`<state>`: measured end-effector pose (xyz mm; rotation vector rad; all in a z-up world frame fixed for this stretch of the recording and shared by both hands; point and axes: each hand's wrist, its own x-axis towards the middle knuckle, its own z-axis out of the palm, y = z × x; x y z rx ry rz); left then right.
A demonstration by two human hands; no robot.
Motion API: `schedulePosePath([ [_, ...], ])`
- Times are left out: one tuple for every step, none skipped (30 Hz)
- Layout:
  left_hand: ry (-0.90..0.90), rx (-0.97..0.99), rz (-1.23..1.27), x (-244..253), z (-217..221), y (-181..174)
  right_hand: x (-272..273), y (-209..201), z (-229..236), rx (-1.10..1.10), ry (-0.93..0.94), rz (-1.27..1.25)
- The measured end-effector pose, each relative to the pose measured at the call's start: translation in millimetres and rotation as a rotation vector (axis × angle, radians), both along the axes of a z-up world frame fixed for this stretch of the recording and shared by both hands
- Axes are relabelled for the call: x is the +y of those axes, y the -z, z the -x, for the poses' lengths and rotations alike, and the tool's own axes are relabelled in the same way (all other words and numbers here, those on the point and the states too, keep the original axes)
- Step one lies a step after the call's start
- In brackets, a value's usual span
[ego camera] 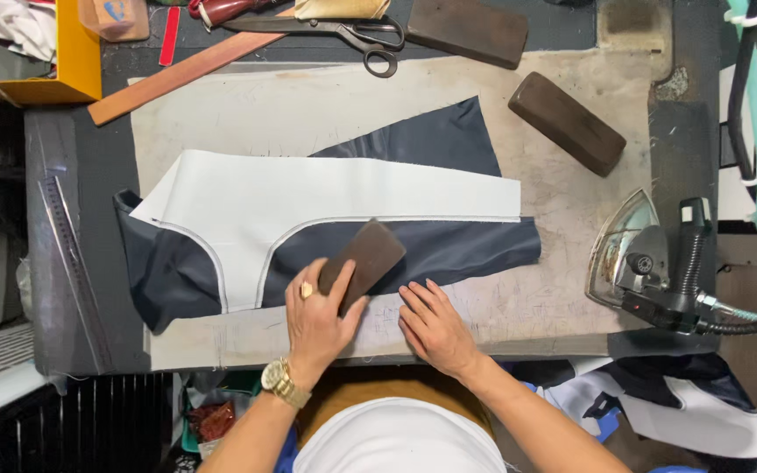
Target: The person irons pieces of dark and white fabric on a workbench, using wooden blocks to press and hold sections of the material flat while applying a steam iron.
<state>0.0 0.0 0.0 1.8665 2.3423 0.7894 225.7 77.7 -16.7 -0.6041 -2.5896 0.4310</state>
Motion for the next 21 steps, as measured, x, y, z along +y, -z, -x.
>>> schedulePosePath([
  [-0.014,0.0,-0.009,-10,-7,3,20,0,-8,0.0,-0.014,-0.009],
  [-0.137,0.079,0.015,-20,-14,7,40,0,-16,0.06,-0.007,-0.013],
  [-0.257,0.156,0.041,-30,-22,12,59,1,-25,0.118,0.003,-0.016],
  [-0.268,0.155,0.034,-30,-24,15,102,-10,-27,0.117,-0.008,-0.023],
  [-0.348,0.202,0.055,-35,-25,18,139,-21,-29,0.007,0.198,-0.073],
  [-0.429,0.249,0.077,-40,-27,21,177,-31,-29,-0.103,0.403,-0.125],
  [-0.436,0.251,0.083,-38,-31,20,218,-16,-42,-0.102,0.395,-0.119],
  [-0.444,0.212,0.082,-36,-34,19,258,-2,-52,-0.209,0.535,-0.002],
  [-0.452,0.178,0.078,-36,-34,17,297,13,-59,-0.312,0.67,0.119],
  [-0.46,0.186,0.084,-35,-39,13,316,15,-63,-0.308,0.66,0.125],
  [-0.46,0.152,0.045,-33,-42,9,338,16,-63,-0.336,0.639,0.217],
  [-0.46,0.119,0.007,-31,-43,5,360,16,-62,-0.363,0.616,0.309],
  [-0.476,0.119,0.007,-29,-45,2,361,16,-63,-0.365,0.6,0.305],
  [-0.447,0.084,-0.106,-28,-45,-2,362,16,-63,-0.332,0.511,0.214],
  [-0.421,0.052,-0.224,-26,-44,-5,365,16,-58,-0.294,0.416,0.122],
  [-0.442,0.057,-0.228,-15,-45,-19,332,-2,-32,-0.291,0.395,0.116],
  [-0.362,0.123,-0.255,-5,-46,-33,296,-20,-9,-0.281,0.126,-0.024],
  [-0.281,0.189,-0.281,5,-47,-47,259,-37,11,-0.263,-0.142,-0.164],
  [-0.284,0.189,-0.277,14,-49,-57,221,-48,29,-0.263,-0.147,-0.16],
  [-0.19,0.259,-0.145,22,-51,-67,182,-60,46,-0.238,-0.326,-0.176],
  [-0.091,0.327,-0.024,35,-51,-77,147,-73,64,-0.211,-0.498,-0.199],
])
